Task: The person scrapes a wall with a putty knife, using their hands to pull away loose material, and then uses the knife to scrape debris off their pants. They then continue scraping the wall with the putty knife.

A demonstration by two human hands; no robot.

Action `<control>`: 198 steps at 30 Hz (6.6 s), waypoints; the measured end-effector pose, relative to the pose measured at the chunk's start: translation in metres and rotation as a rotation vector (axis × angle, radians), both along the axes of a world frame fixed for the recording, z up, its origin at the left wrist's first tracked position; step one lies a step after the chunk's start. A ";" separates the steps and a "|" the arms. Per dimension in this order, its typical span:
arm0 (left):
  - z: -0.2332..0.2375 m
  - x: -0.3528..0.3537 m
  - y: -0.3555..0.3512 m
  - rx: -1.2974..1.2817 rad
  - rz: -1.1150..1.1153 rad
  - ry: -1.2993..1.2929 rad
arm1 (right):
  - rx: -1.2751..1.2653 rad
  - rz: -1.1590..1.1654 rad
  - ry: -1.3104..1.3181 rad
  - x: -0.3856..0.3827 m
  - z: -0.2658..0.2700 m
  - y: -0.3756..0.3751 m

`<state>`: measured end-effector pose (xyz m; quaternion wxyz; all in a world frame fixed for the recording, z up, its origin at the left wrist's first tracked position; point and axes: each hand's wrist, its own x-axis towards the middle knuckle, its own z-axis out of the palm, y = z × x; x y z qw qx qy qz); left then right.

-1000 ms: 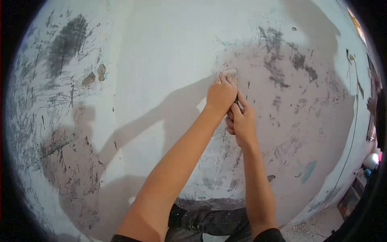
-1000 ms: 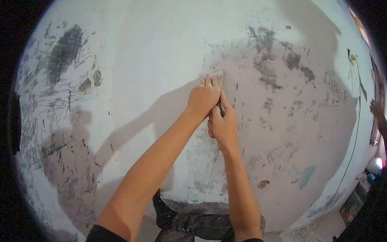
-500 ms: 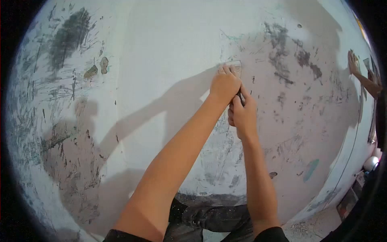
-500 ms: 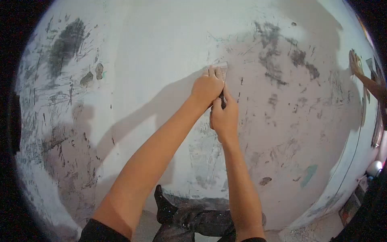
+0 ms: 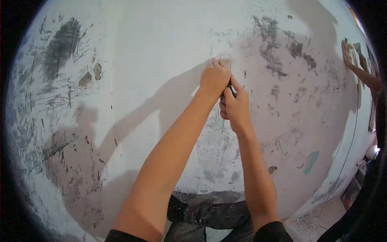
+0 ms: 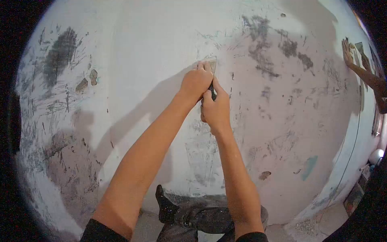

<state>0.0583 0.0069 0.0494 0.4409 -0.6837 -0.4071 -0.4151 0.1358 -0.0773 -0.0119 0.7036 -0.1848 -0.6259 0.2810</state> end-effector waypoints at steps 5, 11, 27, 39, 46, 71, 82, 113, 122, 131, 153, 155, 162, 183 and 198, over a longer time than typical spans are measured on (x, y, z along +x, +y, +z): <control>-0.003 0.001 0.008 0.123 0.012 -0.017 | -0.007 -0.008 -0.021 -0.002 0.004 -0.008; 0.018 -0.006 -0.015 -0.105 -0.001 0.014 | 0.108 -0.122 -0.032 -0.006 0.008 0.012; 0.026 -0.007 0.022 0.111 -0.030 0.055 | 0.097 -0.074 0.012 -0.012 0.014 0.015; 0.045 -0.013 0.019 0.134 -0.052 0.072 | 0.061 0.030 0.035 -0.016 0.032 0.011; 0.045 -0.028 0.001 -0.046 -0.249 -0.002 | 0.110 -0.068 -0.106 -0.002 0.032 0.020; -0.492 -0.144 -0.061 -0.851 -0.612 -1.134 | -0.136 -1.073 -0.800 0.163 -0.370 -0.152; -0.495 -0.142 -0.064 -0.698 -0.563 -0.890 | -0.087 -1.033 -0.868 0.166 -0.370 -0.152; -0.514 -0.156 -0.060 -0.783 -0.556 -0.963 | -0.066 -0.969 -0.850 0.173 -0.371 -0.152; -0.521 -0.160 -0.067 -0.775 -0.639 -1.109 | -0.073 -0.943 -0.842 0.174 -0.371 -0.151; -0.509 -0.158 -0.071 -0.837 -0.468 -0.966 | -0.243 -0.858 -0.347 0.184 -0.365 -0.159; -0.447 -0.055 -0.041 -1.520 -0.829 -1.072 | -0.843 -0.990 -0.248 0.243 -0.595 -0.116; -0.442 -0.050 -0.043 -1.506 -0.634 -0.961 | -0.841 -0.951 -0.293 0.239 -0.618 -0.107; -0.446 -0.040 -0.049 -1.432 -0.569 -1.003 | -0.857 -0.795 -0.184 0.237 -0.581 -0.074; -0.466 -0.065 -0.022 -1.420 -0.621 -0.789 | -0.584 -0.877 -0.212 0.230 -0.540 -0.083; -0.466 -0.070 -0.019 -1.392 -0.448 -0.703 | -0.465 -0.951 -0.186 0.224 -0.537 -0.053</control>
